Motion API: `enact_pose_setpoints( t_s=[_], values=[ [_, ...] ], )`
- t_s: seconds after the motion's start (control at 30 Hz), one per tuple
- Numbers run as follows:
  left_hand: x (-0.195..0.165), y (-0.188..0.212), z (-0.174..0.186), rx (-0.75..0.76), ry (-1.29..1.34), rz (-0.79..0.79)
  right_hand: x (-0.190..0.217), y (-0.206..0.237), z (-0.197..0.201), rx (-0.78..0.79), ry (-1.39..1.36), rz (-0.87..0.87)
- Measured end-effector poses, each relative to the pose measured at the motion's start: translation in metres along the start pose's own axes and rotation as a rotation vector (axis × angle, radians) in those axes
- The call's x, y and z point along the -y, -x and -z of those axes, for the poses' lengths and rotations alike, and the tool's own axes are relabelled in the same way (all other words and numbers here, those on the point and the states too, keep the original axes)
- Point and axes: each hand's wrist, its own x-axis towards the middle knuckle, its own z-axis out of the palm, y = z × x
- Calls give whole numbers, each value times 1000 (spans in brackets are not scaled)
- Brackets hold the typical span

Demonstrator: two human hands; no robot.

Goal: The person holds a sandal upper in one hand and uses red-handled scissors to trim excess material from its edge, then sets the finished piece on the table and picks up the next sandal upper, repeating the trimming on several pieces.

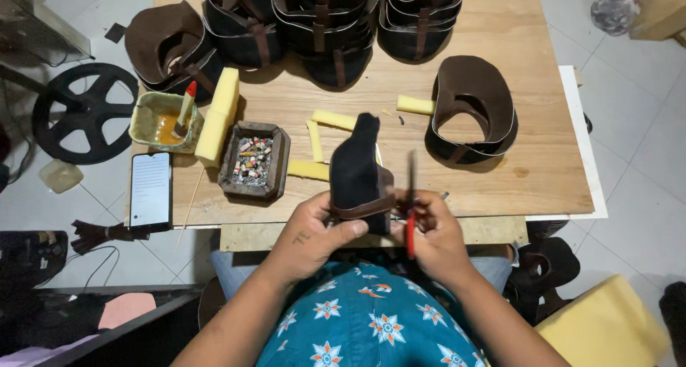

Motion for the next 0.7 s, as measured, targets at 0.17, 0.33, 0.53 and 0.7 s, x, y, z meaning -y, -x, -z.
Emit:
enact_pose_setpoints(
  t_s=[0.17,0.33,0.53,0.7],
  values=[
    [-31,0,-14,-135,137,-27,5,-1,12,-259,137,-46],
    [-51,8,-26,-130,356,-199,-12,-3,18,-310,889,-313],
    [-48,13,-35,-223,227,-113,-38,-4,-1,-239,1085,-127],
    [-40,12,-32,-259,352,-82,-47,-22,-4,-196,1044,-85]
  ],
)
